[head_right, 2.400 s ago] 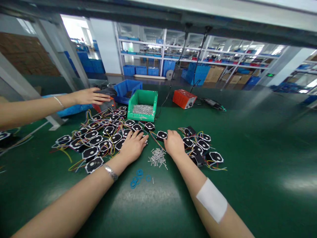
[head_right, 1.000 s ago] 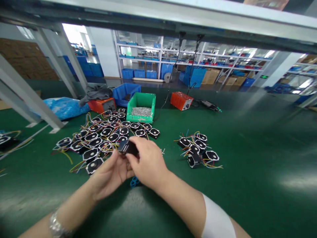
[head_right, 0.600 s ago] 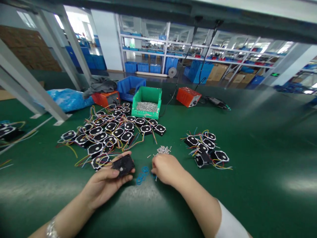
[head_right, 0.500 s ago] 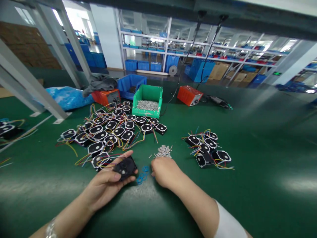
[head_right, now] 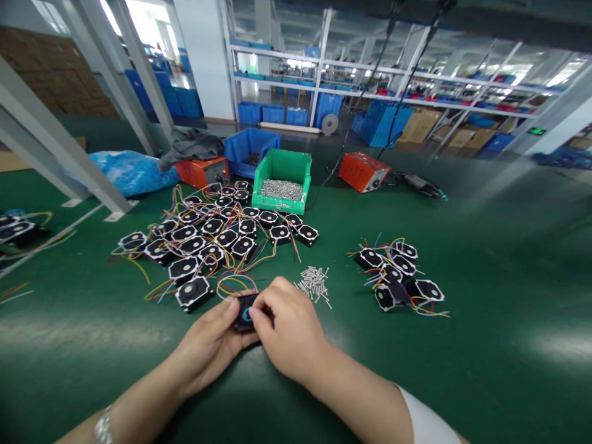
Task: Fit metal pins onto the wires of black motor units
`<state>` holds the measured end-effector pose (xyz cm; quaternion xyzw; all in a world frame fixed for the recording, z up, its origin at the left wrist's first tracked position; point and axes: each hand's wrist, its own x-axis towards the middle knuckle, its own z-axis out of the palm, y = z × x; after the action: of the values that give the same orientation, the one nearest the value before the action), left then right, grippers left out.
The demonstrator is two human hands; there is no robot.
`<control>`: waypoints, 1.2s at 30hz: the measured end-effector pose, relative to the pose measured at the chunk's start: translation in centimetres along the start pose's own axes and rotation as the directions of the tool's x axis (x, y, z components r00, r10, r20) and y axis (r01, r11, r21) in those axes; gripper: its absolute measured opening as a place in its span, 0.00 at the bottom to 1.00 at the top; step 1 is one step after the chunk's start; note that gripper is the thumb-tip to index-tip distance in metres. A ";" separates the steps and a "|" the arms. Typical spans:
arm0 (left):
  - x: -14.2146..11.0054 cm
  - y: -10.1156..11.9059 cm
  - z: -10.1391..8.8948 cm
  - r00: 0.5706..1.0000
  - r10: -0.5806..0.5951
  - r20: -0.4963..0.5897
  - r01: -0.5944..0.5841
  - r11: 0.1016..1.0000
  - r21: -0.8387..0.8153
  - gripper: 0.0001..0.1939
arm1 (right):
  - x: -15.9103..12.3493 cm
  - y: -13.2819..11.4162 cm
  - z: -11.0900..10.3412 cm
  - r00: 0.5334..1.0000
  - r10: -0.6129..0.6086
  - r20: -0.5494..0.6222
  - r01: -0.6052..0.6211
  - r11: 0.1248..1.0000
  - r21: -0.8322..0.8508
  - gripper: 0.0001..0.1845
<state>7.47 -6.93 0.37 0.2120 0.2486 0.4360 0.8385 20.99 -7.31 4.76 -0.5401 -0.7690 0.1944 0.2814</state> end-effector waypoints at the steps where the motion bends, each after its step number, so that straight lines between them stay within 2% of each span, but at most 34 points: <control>1: -0.1 0.0 0.1 1.000 -0.008 0.003 0.008 1.000 0.007 0.10 | -0.1 -0.1 0.3 1.000 -0.010 -0.002 0.010 1.000 -0.013 0.06; 7: -0.2 -0.2 0.3 0.999 -0.004 -0.032 0.007 0.996 0.090 0.10 | -0.3 0.1 1.7 0.999 -0.032 -0.028 0.030 0.998 -0.055 0.08; 9: -0.1 -0.2 0.2 0.998 0.007 -0.056 -0.001 0.994 0.112 0.10 | -0.1 0.1 1.2 0.999 -0.038 -0.018 0.038 0.999 -0.013 0.08; 12: 0.0 -0.1 0.0 0.995 0.009 -0.102 0.007 0.988 0.155 0.10 | 0.5 0.7 -0.7 1.000 -0.003 -0.016 0.003 1.000 0.025 0.07; 13: 0.1 0.0 0.0 0.994 0.008 -0.113 0.012 0.985 0.173 0.11 | 0.7 1.0 -1.6 1.000 0.008 0.016 -0.008 1.000 -0.010 0.06; 15: 0.1 0.3 0.0 0.992 0.013 -0.126 0.013 0.979 0.205 0.12 | 0.9 2.0 -3.2 0.981 0.031 0.190 -0.003 0.989 -0.149 0.05; 18: 0.2 0.6 0.0 0.989 0.024 -0.147 0.009 0.975 0.220 0.13 | 0.7 3.4 -4.4 0.864 0.084 0.496 0.111 0.930 -0.351 0.06; 20: 0.3 0.6 0.0 0.988 0.015 -0.155 0.019 0.977 0.214 0.12 | 0.3 3.9 -4.2 0.817 0.089 0.569 0.196 0.886 -0.420 0.11; 23: 0.3 0.7 -0.2 0.989 0.007 -0.151 0.024 0.978 0.206 0.12 | -0.1 4.0 -2.8 0.822 0.057 0.567 0.273 0.834 -0.479 0.10; 27: 0.2 0.9 -0.2 0.988 0.004 -0.152 0.036 0.966 0.257 0.13 | -0.3 3.4 -1.4 0.846 0.042 0.531 0.294 0.794 -0.532 0.09; 30: 0.2 1.0 -0.2 0.982 0.044 -0.182 0.006 0.964 0.267 0.13 | -0.4 2.7 -1.1 0.841 0.058 0.537 0.305 0.770 -0.560 0.10; 33: 0.4 0.9 -0.4 0.976 0.060 -0.207 -0.008 0.970 0.243 0.12 | -0.4 2.2 -1.0 0.846 0.022 0.533 0.335 0.756 -0.563 0.10; 36: 0.5 0.8 -0.8 0.987 0.032 -0.155 0.002 0.977 0.211 0.12 | -0.5 2.1 -0.9 0.845 -0.003 0.534 0.349 0.759 -0.549 0.10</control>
<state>6.72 -5.97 0.10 0.2664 0.3572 0.4290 0.7857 23.20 -7.04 4.13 -0.4545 -0.8836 0.0323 -0.1074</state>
